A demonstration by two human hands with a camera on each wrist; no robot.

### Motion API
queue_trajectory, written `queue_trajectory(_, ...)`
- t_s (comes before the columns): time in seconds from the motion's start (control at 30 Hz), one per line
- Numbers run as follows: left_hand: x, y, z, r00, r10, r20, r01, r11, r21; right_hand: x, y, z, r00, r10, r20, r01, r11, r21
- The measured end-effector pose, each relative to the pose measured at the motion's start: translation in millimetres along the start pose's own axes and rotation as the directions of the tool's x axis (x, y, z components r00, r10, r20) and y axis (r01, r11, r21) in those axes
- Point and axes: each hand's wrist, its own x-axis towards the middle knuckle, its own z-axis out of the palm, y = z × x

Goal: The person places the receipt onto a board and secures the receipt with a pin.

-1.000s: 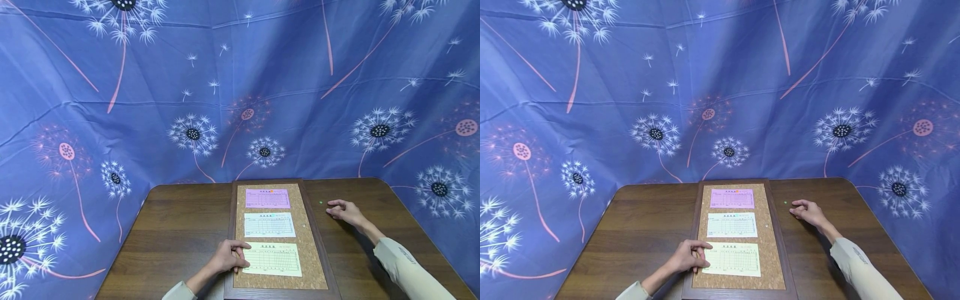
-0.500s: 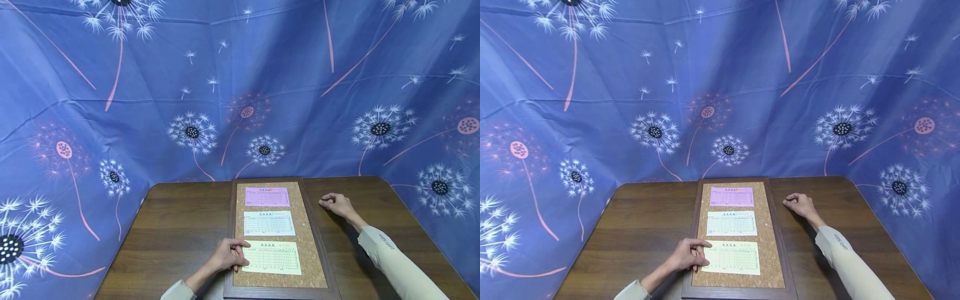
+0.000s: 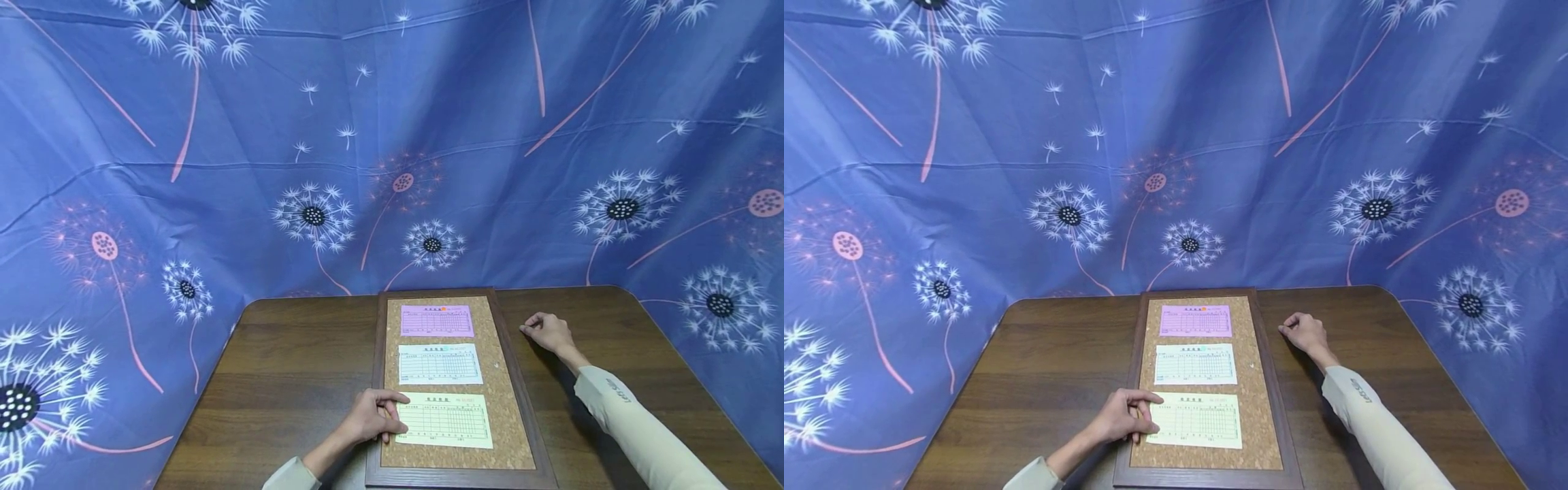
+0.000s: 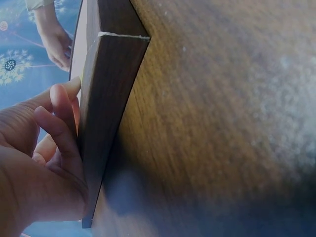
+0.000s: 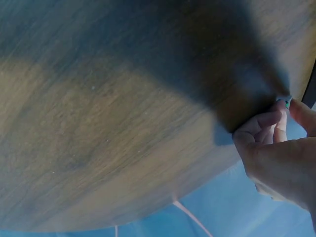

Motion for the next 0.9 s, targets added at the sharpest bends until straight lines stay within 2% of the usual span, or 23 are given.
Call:
queue_trajectory(0.27, 0.0, -0.8, 0.3, 1.000, 0.000, -0.006, 0.000, 1.000, 0.018, -2.1, -0.2, 1.7, 0.999, 0.002, -0.032, -0.002, 1.000, -0.005)
queue_trajectory(0.67, 0.4, -2.7, 1.0, 1.000, 0.000, -0.013, 0.000, 1.000, -0.002, 0.3, -0.8, 1.6, 0.999, 0.028, -0.028, -0.029, 0.999, -0.041)
queue_trajectory(0.9, 0.8, -2.3, 0.0, 1.000, -0.002, -0.010, 0.001, 1.000, -0.008, -3.4, -2.4, -0.7, 1.000, 0.019, -0.015, -0.020, 1.000, -0.017)
